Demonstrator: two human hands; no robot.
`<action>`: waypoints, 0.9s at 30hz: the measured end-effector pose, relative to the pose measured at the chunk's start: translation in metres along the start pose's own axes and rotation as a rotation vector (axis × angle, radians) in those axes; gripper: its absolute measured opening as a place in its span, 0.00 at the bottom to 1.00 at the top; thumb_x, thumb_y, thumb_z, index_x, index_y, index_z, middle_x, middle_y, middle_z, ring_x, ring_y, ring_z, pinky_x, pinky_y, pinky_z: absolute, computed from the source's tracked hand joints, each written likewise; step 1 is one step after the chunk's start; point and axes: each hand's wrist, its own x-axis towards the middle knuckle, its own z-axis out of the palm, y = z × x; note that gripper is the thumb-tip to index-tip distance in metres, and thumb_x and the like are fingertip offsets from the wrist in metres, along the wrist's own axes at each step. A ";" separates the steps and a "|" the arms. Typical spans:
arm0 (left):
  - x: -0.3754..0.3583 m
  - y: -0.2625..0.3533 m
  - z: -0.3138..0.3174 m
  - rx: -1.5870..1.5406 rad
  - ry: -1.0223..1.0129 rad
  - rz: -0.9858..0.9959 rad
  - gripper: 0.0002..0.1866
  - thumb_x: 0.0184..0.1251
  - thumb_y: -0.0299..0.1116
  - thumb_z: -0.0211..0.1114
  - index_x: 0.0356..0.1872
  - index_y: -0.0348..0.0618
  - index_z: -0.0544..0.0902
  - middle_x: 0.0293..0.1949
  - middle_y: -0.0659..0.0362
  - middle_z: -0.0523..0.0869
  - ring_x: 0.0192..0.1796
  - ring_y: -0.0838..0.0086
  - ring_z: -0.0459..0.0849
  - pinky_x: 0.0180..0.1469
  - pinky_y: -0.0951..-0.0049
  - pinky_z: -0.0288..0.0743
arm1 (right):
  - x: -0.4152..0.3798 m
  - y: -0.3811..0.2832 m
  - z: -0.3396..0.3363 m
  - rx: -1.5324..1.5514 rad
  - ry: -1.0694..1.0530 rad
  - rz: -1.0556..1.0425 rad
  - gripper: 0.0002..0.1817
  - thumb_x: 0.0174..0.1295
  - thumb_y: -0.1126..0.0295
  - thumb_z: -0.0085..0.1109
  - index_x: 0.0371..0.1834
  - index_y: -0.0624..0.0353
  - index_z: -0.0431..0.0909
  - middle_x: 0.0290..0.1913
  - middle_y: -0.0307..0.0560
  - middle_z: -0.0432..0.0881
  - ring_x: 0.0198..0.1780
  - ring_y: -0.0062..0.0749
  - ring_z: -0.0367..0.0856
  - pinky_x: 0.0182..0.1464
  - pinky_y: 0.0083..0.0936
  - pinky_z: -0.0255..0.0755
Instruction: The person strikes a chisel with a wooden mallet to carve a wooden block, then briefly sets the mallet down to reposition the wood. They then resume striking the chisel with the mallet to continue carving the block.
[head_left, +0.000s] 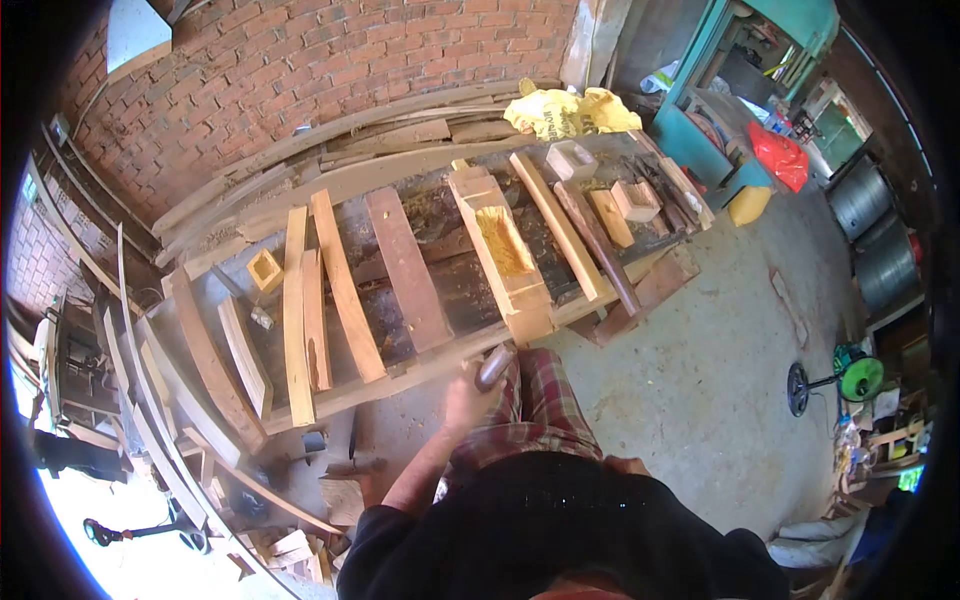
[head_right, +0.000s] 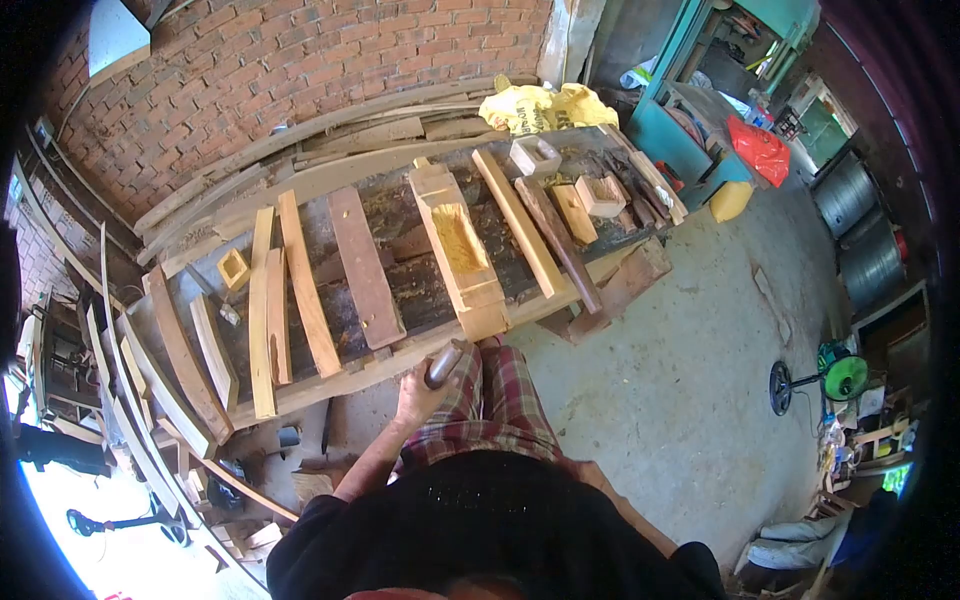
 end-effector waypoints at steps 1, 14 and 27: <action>-0.001 0.005 -0.002 -0.003 -0.012 -0.025 0.26 0.55 0.46 0.76 0.48 0.40 0.79 0.36 0.43 0.86 0.40 0.48 0.87 0.41 0.55 0.80 | -0.004 0.001 0.003 -0.042 0.016 0.018 0.27 0.62 0.62 0.60 0.64 0.59 0.73 0.47 0.63 0.85 0.50 0.56 0.84 0.53 0.40 0.75; -0.005 0.003 -0.009 -0.046 0.050 -0.051 0.25 0.55 0.43 0.76 0.48 0.39 0.80 0.34 0.42 0.88 0.38 0.48 0.88 0.40 0.54 0.81 | 0.015 0.021 0.032 0.329 0.425 -0.104 0.07 0.67 0.72 0.62 0.44 0.58 0.75 0.33 0.42 0.82 0.39 0.24 0.83 0.43 0.22 0.75; -0.001 0.004 -0.009 -0.065 0.062 -0.048 0.22 0.55 0.42 0.75 0.46 0.39 0.80 0.34 0.43 0.86 0.39 0.48 0.87 0.40 0.54 0.79 | 0.076 0.360 0.107 0.071 0.610 -0.350 0.17 0.64 0.57 0.67 0.39 0.62 0.80 0.42 0.47 0.84 0.43 0.32 0.85 0.46 0.30 0.77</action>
